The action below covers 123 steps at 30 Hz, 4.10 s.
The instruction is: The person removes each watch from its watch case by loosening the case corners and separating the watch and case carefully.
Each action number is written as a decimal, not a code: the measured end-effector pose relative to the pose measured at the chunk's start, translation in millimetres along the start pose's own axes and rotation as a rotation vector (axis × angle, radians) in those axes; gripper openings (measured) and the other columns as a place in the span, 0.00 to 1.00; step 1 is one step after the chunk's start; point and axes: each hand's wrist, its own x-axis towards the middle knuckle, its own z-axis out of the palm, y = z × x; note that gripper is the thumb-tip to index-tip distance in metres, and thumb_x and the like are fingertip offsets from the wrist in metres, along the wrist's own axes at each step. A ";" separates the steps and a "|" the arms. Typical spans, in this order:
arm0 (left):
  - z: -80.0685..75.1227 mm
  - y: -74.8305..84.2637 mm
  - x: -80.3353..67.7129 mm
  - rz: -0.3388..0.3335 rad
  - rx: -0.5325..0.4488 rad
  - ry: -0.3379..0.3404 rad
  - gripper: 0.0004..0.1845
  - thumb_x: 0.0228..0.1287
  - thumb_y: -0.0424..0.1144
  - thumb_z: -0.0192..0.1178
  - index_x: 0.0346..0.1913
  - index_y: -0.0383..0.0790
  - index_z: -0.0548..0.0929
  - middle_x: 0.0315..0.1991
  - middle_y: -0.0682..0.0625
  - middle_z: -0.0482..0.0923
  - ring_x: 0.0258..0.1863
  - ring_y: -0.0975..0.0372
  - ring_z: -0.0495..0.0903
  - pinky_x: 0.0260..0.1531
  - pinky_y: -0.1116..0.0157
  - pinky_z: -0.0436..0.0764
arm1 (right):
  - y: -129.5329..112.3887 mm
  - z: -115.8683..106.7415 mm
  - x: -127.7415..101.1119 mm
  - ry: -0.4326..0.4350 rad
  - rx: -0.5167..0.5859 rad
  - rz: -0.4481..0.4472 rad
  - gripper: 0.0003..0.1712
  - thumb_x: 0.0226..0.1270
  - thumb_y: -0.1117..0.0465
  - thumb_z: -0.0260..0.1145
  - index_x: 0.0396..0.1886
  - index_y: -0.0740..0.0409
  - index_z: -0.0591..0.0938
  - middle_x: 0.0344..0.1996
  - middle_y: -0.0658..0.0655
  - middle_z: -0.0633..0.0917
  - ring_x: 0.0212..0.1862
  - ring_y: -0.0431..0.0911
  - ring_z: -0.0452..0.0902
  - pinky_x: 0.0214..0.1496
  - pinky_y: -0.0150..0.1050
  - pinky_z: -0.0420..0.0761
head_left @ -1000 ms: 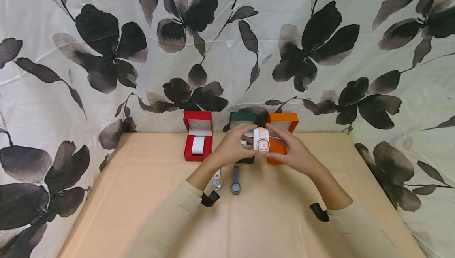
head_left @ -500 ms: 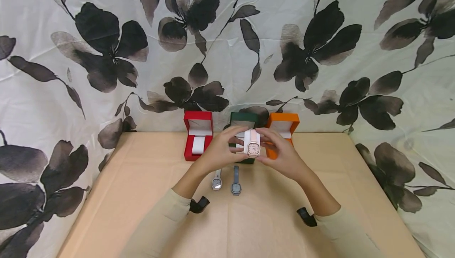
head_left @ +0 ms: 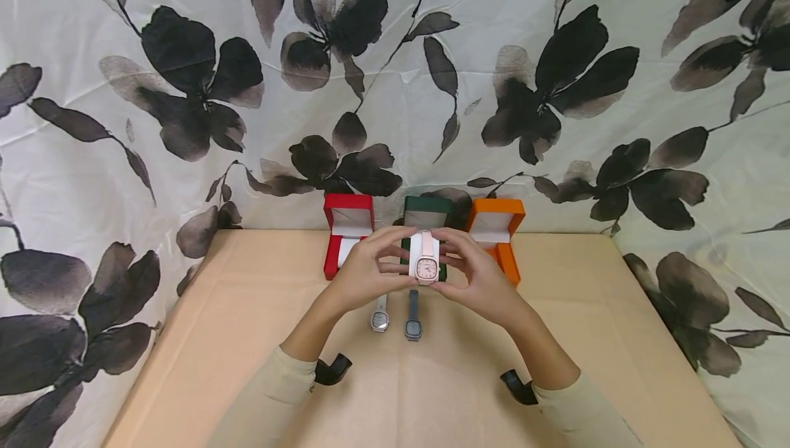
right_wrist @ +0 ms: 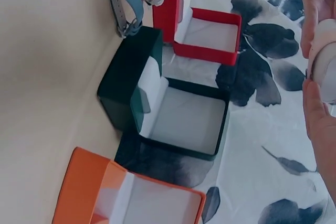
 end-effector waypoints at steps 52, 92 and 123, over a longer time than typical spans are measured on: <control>-12.1 -5.6 2.0 0.029 -0.065 -0.003 0.40 0.52 0.26 0.78 0.70 0.39 0.75 0.66 0.44 0.74 0.53 0.50 0.86 0.50 0.62 0.87 | -1.4 8.7 29.3 -0.107 -0.137 0.048 0.55 0.50 0.62 0.85 0.75 0.52 0.64 0.68 0.56 0.68 0.63 0.49 0.71 0.66 0.50 0.82; -10.2 -18.6 5.9 0.072 -0.061 0.034 0.35 0.52 0.26 0.77 0.64 0.39 0.76 0.61 0.45 0.76 0.49 0.51 0.87 0.48 0.59 0.89 | 13.4 5.2 32.3 -0.124 -0.201 0.019 0.55 0.46 0.62 0.85 0.71 0.56 0.63 0.66 0.58 0.68 0.59 0.48 0.71 0.64 0.41 0.83; -10.3 -22.4 5.3 0.052 -0.069 0.030 0.35 0.51 0.26 0.77 0.64 0.39 0.76 0.61 0.44 0.75 0.47 0.51 0.87 0.46 0.58 0.89 | 16.8 3.7 30.3 -0.122 -0.192 0.018 0.53 0.46 0.62 0.86 0.71 0.55 0.66 0.62 0.57 0.71 0.52 0.50 0.70 0.53 0.34 0.83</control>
